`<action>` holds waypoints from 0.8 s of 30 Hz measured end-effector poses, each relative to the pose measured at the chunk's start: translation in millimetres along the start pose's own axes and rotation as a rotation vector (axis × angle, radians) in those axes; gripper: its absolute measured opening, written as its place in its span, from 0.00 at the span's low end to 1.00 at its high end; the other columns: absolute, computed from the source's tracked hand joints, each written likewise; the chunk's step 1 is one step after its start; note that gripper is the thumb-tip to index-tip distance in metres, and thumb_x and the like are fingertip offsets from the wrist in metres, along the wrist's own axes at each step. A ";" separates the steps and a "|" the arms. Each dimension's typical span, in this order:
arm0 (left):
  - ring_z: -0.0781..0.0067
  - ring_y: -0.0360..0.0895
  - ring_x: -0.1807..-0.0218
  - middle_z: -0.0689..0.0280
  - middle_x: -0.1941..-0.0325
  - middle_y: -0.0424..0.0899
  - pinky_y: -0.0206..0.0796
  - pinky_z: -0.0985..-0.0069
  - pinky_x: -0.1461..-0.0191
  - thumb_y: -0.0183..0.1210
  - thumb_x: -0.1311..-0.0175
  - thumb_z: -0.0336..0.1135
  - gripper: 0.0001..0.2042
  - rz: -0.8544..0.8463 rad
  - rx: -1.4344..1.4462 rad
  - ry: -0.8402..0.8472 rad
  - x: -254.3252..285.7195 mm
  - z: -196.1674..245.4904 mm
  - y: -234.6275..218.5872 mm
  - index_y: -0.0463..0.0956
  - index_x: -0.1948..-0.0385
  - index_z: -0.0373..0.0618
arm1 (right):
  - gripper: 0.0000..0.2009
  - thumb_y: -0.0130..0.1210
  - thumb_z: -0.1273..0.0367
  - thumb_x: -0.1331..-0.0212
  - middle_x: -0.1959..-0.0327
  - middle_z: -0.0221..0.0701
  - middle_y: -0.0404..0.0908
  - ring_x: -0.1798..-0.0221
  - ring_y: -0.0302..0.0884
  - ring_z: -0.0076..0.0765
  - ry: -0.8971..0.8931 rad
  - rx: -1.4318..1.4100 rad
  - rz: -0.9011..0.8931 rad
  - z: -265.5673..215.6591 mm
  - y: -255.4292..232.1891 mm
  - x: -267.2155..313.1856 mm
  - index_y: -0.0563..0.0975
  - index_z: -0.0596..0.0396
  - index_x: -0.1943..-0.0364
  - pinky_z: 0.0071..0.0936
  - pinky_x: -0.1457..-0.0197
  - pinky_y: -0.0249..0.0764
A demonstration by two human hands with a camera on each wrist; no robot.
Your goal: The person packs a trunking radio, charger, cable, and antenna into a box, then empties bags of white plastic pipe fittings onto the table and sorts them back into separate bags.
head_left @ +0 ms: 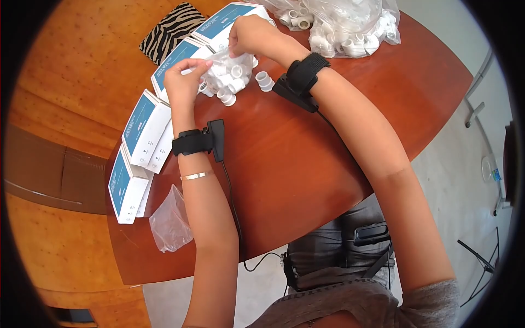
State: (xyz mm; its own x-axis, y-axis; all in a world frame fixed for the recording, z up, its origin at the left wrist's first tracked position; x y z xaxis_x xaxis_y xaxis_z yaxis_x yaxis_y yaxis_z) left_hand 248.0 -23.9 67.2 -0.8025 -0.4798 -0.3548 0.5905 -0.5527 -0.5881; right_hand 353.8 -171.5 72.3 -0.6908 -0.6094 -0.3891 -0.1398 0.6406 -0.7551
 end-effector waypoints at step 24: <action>0.70 0.79 0.59 0.58 0.62 0.79 0.74 0.75 0.50 0.58 0.35 0.32 0.09 0.111 0.577 0.307 -4.1 27.7 -8.1 0.70 0.62 0.36 | 0.05 0.59 0.74 0.56 0.77 0.49 0.79 0.71 0.80 0.51 -0.421 -0.464 0.517 -35.2 -46.6 17.0 0.80 0.64 0.77 0.36 0.65 0.75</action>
State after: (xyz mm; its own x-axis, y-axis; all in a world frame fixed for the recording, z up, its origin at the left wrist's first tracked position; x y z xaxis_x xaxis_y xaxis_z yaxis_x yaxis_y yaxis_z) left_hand 248.9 -36.4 93.6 -0.6719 -0.3861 -0.6321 0.5541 -0.8283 -0.0831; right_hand 323.6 -195.2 119.5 -0.4369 -0.2493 -0.8643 -0.2197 0.9613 -0.1662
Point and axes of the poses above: each hand's wrist, its own x-axis away from the middle knuckle, its own y-axis out of the palm, z = x × y, the point moved 6 cm from there along -x, towards the middle knuckle
